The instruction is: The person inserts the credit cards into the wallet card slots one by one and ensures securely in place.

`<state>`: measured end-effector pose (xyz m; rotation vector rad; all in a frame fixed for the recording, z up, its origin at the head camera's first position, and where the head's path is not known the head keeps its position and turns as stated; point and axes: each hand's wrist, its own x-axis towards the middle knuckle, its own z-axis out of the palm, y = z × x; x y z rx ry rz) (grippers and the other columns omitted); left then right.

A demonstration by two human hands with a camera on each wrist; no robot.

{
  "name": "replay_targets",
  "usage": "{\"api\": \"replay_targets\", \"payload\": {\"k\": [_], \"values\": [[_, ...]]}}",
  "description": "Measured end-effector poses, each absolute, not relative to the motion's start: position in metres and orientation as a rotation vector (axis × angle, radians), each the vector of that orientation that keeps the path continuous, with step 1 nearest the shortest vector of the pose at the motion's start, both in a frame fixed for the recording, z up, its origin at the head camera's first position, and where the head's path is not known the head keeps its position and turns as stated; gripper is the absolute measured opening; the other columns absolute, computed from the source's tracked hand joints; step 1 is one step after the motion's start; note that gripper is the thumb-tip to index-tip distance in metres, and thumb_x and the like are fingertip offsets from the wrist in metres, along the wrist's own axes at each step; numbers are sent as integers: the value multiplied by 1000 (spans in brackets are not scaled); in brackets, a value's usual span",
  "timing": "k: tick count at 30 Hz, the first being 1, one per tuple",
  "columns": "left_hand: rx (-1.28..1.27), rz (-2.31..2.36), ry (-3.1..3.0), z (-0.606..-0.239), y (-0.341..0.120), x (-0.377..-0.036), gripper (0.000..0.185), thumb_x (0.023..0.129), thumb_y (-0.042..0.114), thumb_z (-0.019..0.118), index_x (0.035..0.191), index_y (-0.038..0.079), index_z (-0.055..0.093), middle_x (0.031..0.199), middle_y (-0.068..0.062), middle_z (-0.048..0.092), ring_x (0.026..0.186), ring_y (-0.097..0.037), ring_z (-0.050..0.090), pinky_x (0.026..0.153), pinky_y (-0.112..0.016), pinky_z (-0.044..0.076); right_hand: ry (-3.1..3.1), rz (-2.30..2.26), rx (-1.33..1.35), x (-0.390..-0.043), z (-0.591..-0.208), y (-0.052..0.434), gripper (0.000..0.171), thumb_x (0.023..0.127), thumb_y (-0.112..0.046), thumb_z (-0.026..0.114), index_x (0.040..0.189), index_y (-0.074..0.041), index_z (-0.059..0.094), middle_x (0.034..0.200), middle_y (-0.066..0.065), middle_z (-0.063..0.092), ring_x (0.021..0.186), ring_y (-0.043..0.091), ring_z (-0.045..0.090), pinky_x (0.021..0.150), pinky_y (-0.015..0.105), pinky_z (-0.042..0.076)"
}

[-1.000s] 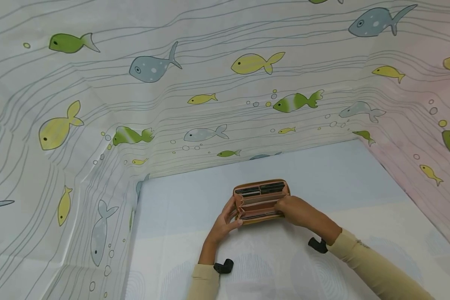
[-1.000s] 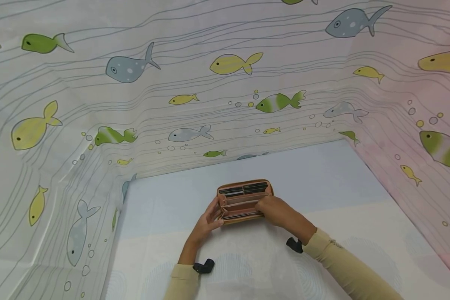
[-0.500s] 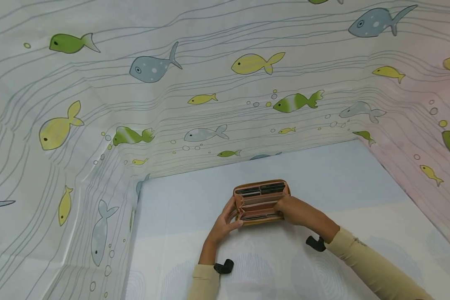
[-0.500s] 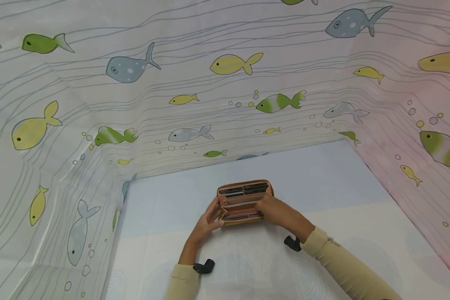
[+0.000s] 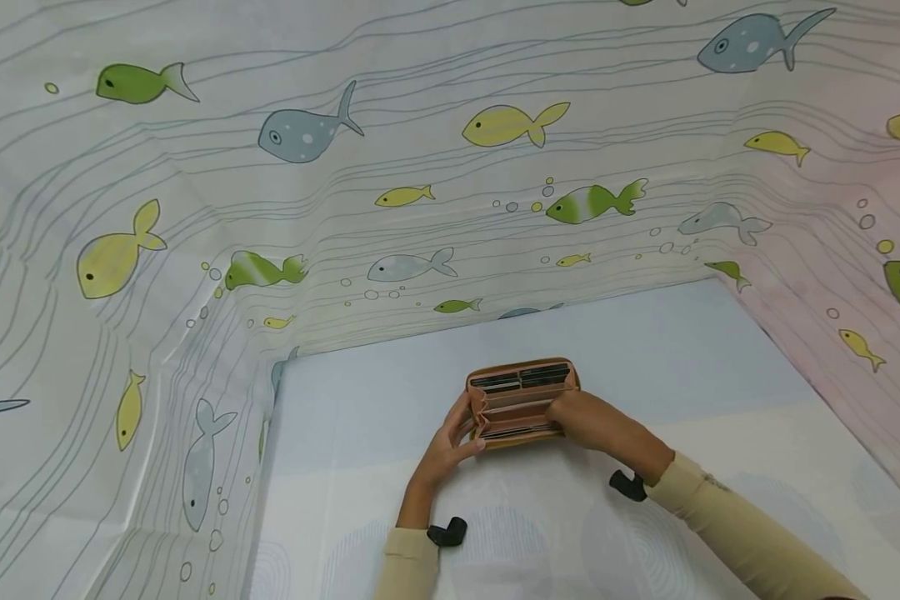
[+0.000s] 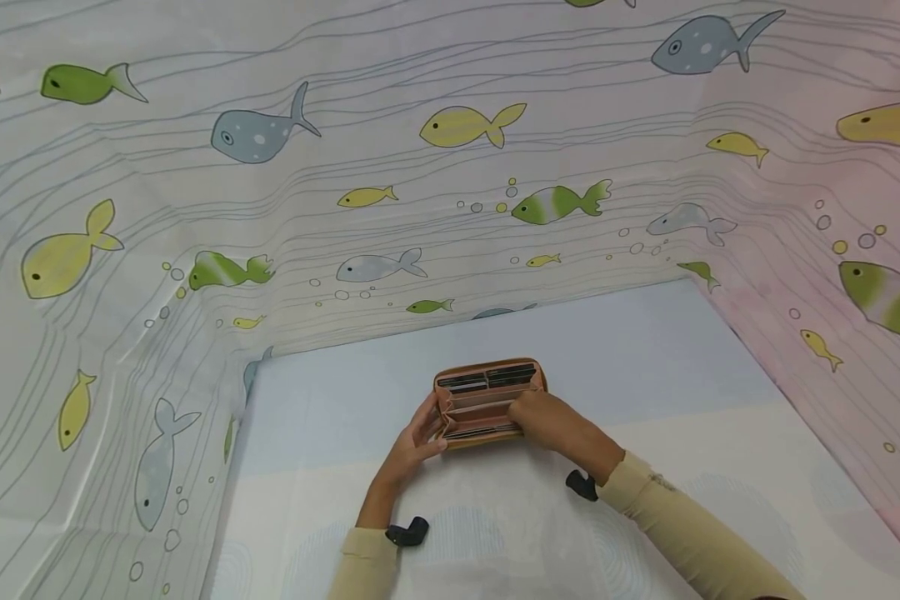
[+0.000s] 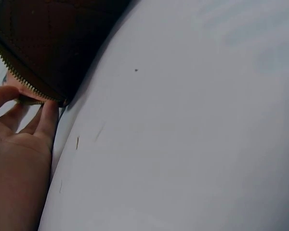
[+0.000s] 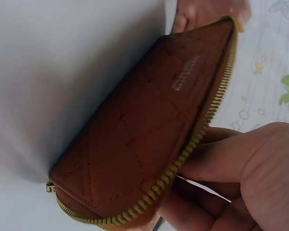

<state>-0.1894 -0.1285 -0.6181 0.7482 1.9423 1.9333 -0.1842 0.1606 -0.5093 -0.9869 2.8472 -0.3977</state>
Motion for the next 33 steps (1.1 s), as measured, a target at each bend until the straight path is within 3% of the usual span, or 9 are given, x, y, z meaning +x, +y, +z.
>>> {"api": "replay_targets", "payload": {"k": [6,16,27,33], "values": [[749,1915,1933,-598,-128,-185,87,94,-3,61,159,-4,3,167,-21,-3,153,-43,11,118,-65,18,2872,-306,-1047,-185,-509,158,17,78,11,76,82,-5,79,78,6,74,64,9,64,56,22,49],[731,1917,1922,-595,-128,-185,87,94,-2,61,159,-4,2,167,-20,-3,153,-43,11,119,-64,17,2889,-288,-1073,-185,-516,160,18,78,11,76,83,-6,79,77,4,73,66,8,63,56,21,48],[729,1908,1933,-594,-127,-182,87,95,-2,61,158,-4,2,167,-22,-3,152,-44,12,119,-64,18,2922,-320,-1099,-183,-518,164,17,78,9,77,85,-7,79,81,4,75,73,12,69,61,26,54],[729,1913,1936,-597,-128,-185,88,94,-1,62,158,-5,2,167,-22,-3,151,-46,13,118,-65,17,2867,-447,-1052,-184,-515,167,17,79,10,76,83,-6,78,77,3,72,69,8,65,58,23,51]]}}
